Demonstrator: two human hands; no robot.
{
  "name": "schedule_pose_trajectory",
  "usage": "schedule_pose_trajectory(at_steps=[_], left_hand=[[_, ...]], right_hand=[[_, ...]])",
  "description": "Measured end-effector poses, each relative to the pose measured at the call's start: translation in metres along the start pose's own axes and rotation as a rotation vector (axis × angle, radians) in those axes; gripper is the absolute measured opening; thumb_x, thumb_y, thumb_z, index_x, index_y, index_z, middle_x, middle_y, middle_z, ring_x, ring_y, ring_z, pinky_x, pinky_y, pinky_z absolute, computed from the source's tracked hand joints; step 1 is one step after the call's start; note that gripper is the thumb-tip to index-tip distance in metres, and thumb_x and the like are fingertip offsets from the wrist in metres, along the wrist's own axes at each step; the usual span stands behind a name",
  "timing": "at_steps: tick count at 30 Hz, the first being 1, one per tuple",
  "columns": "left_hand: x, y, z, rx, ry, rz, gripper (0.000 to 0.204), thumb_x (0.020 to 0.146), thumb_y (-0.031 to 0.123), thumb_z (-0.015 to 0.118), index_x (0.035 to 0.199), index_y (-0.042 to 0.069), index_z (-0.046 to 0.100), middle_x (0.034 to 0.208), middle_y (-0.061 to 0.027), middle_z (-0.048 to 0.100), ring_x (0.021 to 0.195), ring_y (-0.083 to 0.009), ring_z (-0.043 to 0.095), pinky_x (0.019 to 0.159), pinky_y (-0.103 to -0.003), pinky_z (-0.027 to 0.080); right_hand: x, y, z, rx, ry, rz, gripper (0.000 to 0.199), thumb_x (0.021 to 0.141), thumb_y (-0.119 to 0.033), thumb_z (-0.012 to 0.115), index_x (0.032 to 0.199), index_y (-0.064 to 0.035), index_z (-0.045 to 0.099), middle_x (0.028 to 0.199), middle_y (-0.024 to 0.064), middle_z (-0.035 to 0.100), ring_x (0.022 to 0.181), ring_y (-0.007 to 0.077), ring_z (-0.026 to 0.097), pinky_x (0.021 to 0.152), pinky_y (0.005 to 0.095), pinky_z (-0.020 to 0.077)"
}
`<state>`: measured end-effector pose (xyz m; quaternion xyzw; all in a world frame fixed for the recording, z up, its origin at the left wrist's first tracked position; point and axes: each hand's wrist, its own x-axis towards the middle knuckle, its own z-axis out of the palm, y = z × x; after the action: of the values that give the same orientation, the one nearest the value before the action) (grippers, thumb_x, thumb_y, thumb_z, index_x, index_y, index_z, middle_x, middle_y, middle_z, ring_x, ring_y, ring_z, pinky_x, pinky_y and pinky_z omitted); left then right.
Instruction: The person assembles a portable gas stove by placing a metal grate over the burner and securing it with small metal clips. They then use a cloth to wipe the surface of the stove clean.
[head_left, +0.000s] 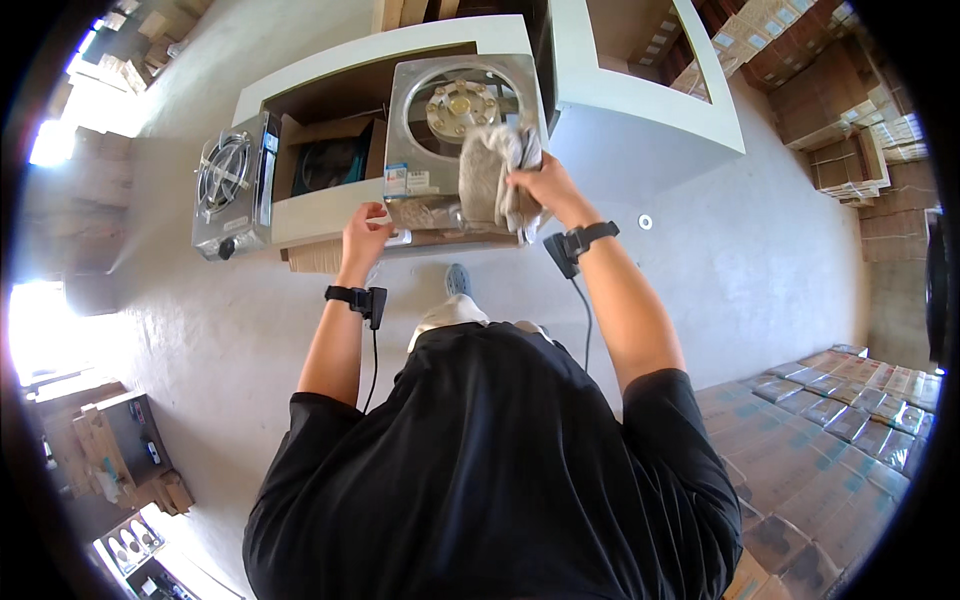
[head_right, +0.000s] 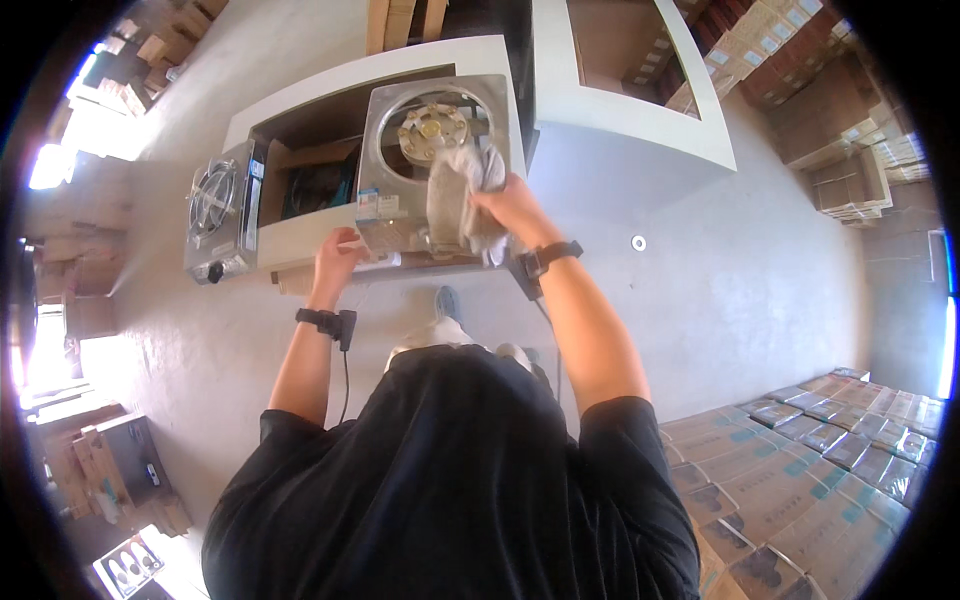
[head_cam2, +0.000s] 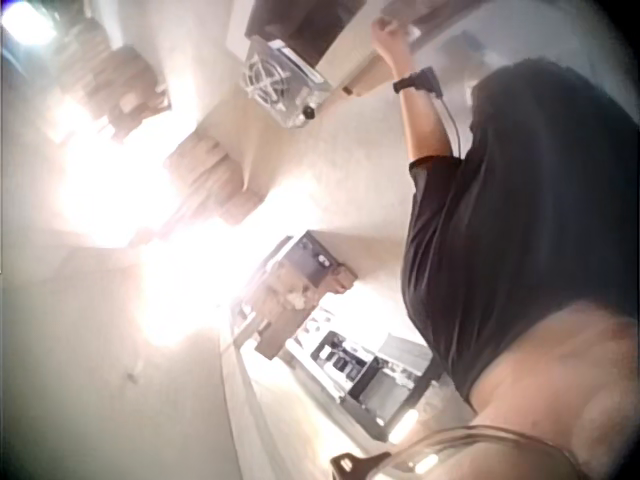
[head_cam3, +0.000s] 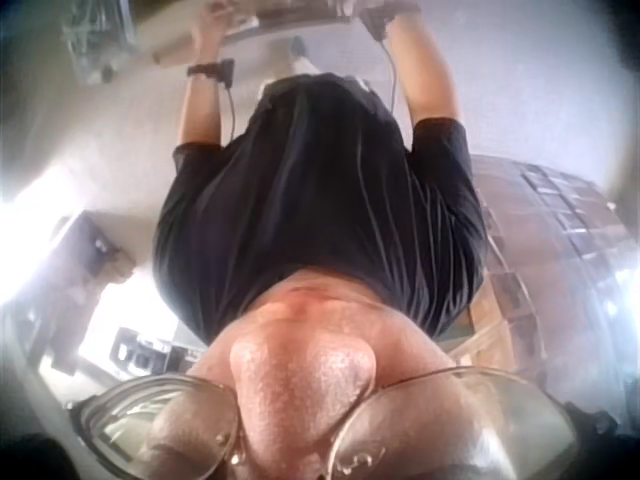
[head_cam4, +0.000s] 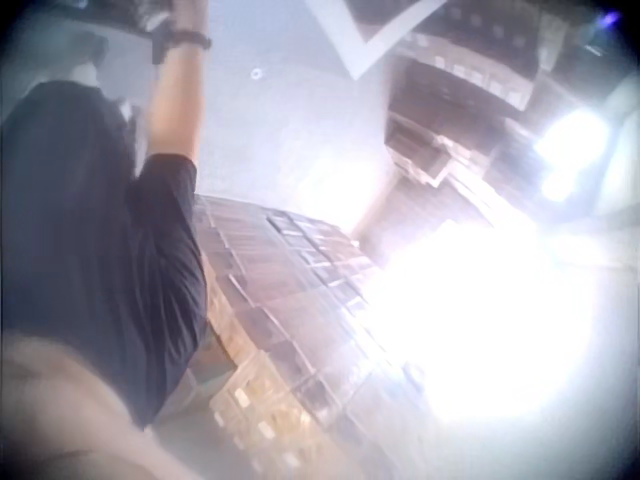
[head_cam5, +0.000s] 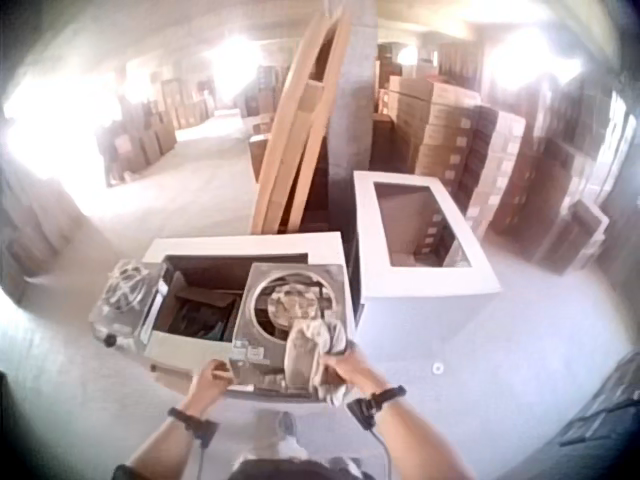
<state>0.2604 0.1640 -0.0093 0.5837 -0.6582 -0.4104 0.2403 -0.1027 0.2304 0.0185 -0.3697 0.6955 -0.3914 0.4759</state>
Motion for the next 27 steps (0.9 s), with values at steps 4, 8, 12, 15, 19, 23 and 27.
schedule_pose_trajectory(at_steps=[4, 8, 12, 15, 19, 23, 27], left_hand=[[0.045, -0.063, 0.022, 0.334, 0.021, 0.345, 0.086, 0.072, 0.022, 0.093, 0.146, 0.006, 0.052, 0.131, -0.0153, 0.066, 0.111, -0.0281, 0.066, 0.089, -0.043, 0.058], [0.065, -0.048, 0.038, -0.515, -0.387, -0.047, 0.119, 0.057, 0.011, 0.102, 0.158, 0.008, 0.039, 0.150, -0.0131, 0.051, 0.136, -0.0327, 0.054, 0.109, -0.046, 0.053], [0.069, -0.064, 0.050, -0.634, -0.384, 0.182, 0.147, 0.054, 0.017, 0.105, 0.168, 0.009, 0.013, 0.162, -0.0150, 0.039, 0.144, -0.0332, 0.047, 0.120, -0.044, 0.042], [0.068, -0.073, 0.056, -0.564, -0.344, 0.222, 0.153, 0.052, 0.025, 0.106, 0.169, 0.008, 0.009, 0.163, -0.0181, 0.037, 0.147, -0.0362, 0.044, 0.121, -0.044, 0.040], [0.072, -0.063, 0.050, -0.377, -0.254, 0.357, 0.149, 0.054, 0.026, 0.104, 0.168, 0.007, 0.010, 0.163, -0.0213, 0.034, 0.148, -0.0403, 0.042, 0.121, -0.046, 0.040], [0.067, -0.079, 0.061, -0.789, -0.445, 0.121, 0.136, 0.056, 0.025, 0.103, 0.164, 0.006, 0.023, 0.161, -0.0183, 0.039, 0.146, -0.0379, 0.046, 0.119, -0.044, 0.043], [0.065, -0.117, 0.076, -0.573, -0.568, 0.069, 0.129, 0.063, 0.029, 0.101, 0.163, 0.006, 0.023, 0.159, -0.0180, 0.040, 0.143, -0.0338, 0.049, 0.116, -0.046, 0.045]], right_hand=[[-0.032, -0.043, 0.049, -0.727, 0.351, -0.179, 0.090, 0.079, -0.030, 0.083, 0.152, 0.0009, 0.040, 0.152, 0.0248, 0.044, 0.129, 0.0417, 0.053, 0.107, 0.0485, 0.0492], [-0.039, -0.048, 0.072, -0.897, 0.452, -0.302, 0.109, 0.077, -0.033, 0.087, 0.162, -0.0016, 0.027, 0.148, 0.0223, 0.049, 0.129, 0.0424, 0.051, 0.108, 0.0500, 0.0474], [-0.033, -0.043, 0.095, -0.862, 0.316, -0.364, 0.104, 0.073, -0.027, 0.088, 0.160, -0.0072, 0.034, 0.142, 0.0194, 0.053, 0.125, 0.0414, 0.054, 0.105, 0.0491, 0.0499], [-0.024, -0.062, 0.107, -0.913, 0.201, -0.446, 0.097, 0.069, -0.018, 0.087, 0.156, -0.0138, 0.045, 0.139, 0.0192, 0.057, 0.119, 0.0414, 0.060, 0.102, 0.0485, 0.0532], [-0.005, -0.084, 0.126, -0.908, 0.038, -0.596, 0.096, 0.066, -0.016, 0.087, 0.154, -0.0189, 0.048, 0.136, 0.0181, 0.058, 0.116, 0.0399, 0.063, 0.099, 0.0466, 0.0560], [0.007, -0.102, 0.171, -0.982, -0.130, -0.687, 0.098, 0.061, -0.012, 0.084, 0.152, -0.0200, 0.050, 0.134, 0.0161, 0.058, 0.115, 0.0375, 0.064, 0.095, 0.0459, 0.0584], [0.041, -0.115, 0.189, -0.878, -0.136, -0.685, 0.091, 0.064, -0.007, 0.079, 0.150, -0.0182, 0.052, 0.131, 0.0165, 0.059, 0.116, 0.0392, 0.063, 0.097, 0.0469, 0.0574]])
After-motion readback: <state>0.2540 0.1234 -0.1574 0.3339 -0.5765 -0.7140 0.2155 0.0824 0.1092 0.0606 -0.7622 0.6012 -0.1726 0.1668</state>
